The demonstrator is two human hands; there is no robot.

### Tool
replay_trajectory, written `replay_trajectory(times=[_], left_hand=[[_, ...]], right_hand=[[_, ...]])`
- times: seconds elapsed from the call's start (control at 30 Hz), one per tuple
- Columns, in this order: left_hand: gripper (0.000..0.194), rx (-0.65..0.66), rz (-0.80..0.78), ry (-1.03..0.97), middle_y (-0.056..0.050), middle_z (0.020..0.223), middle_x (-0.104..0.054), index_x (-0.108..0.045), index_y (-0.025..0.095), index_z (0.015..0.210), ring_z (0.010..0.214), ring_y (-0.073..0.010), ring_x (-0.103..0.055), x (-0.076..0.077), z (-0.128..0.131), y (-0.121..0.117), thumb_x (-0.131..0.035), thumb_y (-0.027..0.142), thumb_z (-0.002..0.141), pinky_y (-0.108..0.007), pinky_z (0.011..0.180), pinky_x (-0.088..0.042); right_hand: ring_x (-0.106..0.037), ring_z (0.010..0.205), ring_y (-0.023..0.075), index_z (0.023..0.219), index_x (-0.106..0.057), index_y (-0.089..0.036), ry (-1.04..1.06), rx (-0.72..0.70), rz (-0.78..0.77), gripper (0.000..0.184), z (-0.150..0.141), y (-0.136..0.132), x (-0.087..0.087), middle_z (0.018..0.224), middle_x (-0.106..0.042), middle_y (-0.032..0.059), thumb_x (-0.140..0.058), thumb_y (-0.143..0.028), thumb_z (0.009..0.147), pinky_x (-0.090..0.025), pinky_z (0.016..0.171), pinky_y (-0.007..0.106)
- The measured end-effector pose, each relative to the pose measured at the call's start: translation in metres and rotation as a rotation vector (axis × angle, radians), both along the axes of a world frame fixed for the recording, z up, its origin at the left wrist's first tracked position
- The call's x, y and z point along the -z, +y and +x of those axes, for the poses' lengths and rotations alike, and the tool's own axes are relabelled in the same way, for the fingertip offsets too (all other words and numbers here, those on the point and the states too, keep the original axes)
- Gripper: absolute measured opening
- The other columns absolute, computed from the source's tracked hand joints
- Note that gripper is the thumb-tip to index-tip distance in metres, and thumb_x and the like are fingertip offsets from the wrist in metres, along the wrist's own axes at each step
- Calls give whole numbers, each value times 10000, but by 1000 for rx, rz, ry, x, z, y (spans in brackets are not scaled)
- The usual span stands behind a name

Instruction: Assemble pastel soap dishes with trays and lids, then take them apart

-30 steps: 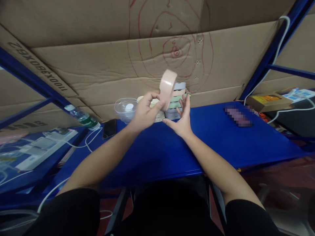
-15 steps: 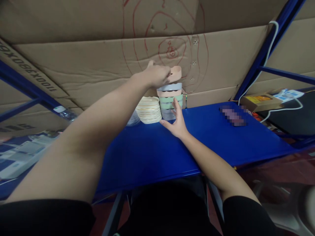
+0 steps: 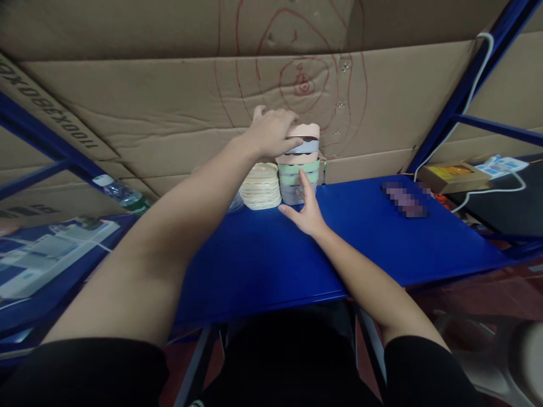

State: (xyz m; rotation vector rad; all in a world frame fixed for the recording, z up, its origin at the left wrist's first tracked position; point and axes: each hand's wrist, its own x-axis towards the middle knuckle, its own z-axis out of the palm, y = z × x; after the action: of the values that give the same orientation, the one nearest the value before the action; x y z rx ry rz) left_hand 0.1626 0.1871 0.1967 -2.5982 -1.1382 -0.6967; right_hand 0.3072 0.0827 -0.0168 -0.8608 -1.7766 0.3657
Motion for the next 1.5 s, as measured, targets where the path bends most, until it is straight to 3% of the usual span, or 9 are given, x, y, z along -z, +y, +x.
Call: replay_trajectory(times=[0.13, 0.23, 0.3, 0.37, 0.5, 0.63, 0.83, 1.03, 1.5], left_hand=[[600, 71, 89, -197, -160, 1512, -662, -672, 288, 1443, 1482, -422, -525, 11, -12, -19, -745, 582, 924, -687, 1322, -249], [530, 104, 161, -302, -128, 1570, -631, -659, 305, 1444, 1523, -386, -486, 36, -25, -55, -683, 586, 995, -647, 1324, -275], [475, 112, 155, -313, -117, 1563, -641, -674, 287, 1408, 1491, -363, -525, 62, -39, -85, -646, 573, 1030, -614, 1295, -335], [399, 149, 129, -267, -113, 1522, -673, -714, 274, 1336, 1435, -339, -582, 94, -58, -110, -644, 537, 1044, -568, 1249, -404], [288, 243, -10, -121, -118, 1381, -750, -778, 254, 1206, 1317, -309, -682, 162, -111, -137, -630, 456, 1065, -524, 1145, -511], [301, 74, -275, -15, -138, 1456, -721, -802, 242, 1199, 1369, -329, -666, 203, -160, -142, -687, 463, 1029, -534, 1190, -504], [643, -172, -467, 71, -179, 1622, -609, -650, 218, 1530, 1528, -387, -546, 209, -178, -139, -660, 613, 1023, -578, 1288, -416], [768, -166, -594, 160, -235, 1746, -463, -555, 161, 1629, 1637, -426, -423, 211, -174, -144, -569, 662, 1047, -587, 1325, -371], [775, -159, -597, 186, -260, 1752, -447, -536, 128, 1647, 1652, -431, -405, 209, -174, -147, -539, 639, 1065, -597, 1323, -368]], right_hand=[[-300, 1711, 425, 1803, 42, -385, 49, 20, -24, 1191, 0, 5, 2, 1906, -101, 137, -719, -732, 956, -485, 1268, 642], [-520, 1584, 407, 1787, -196, -332, 102, 70, -44, 1086, 2, 5, -2, 1804, -393, 187, -724, -757, 938, -577, 1166, 605], [-729, 1320, 364, 1671, -458, -274, 31, 67, -57, 859, 5, 2, -8, 1544, -685, 188, -710, -702, 971, -641, 1041, 539], [-803, 1051, 310, 1470, -666, -239, -158, 15, -55, 578, 9, -2, -13, 1257, -821, 138, -698, -585, 1008, -652, 934, 477], [-798, 995, 292, 1201, -805, -221, -509, -72, -26, 299, 10, -4, -13, 1087, -850, 103, -705, -422, 1004, -615, 892, 427], [-795, 924, 260, 1056, -828, -227, -499, -74, -78, 201, 1, 0, -2, 1002, -851, 88, -704, -377, 1003, -602, 865, 392], [-795, 859, 245, 1027, -837, -233, -469, -88, -153, 176, -4, 0, 7, 969, -850, 70, -734, -367, 979, -608, 844, 390], [-811, 868, 242, 1106, -844, -222, -439, -105, -170, 242, -6, -5, 5, 998, -860, 81, -728, -401, 992, -616, 842, 380], [-814, 870, 236, 1170, -836, -221, -488, -141, -228, 266, -4, -1, 9, 985, -862, 72, -747, -390, 985, -612, 836, 385]])
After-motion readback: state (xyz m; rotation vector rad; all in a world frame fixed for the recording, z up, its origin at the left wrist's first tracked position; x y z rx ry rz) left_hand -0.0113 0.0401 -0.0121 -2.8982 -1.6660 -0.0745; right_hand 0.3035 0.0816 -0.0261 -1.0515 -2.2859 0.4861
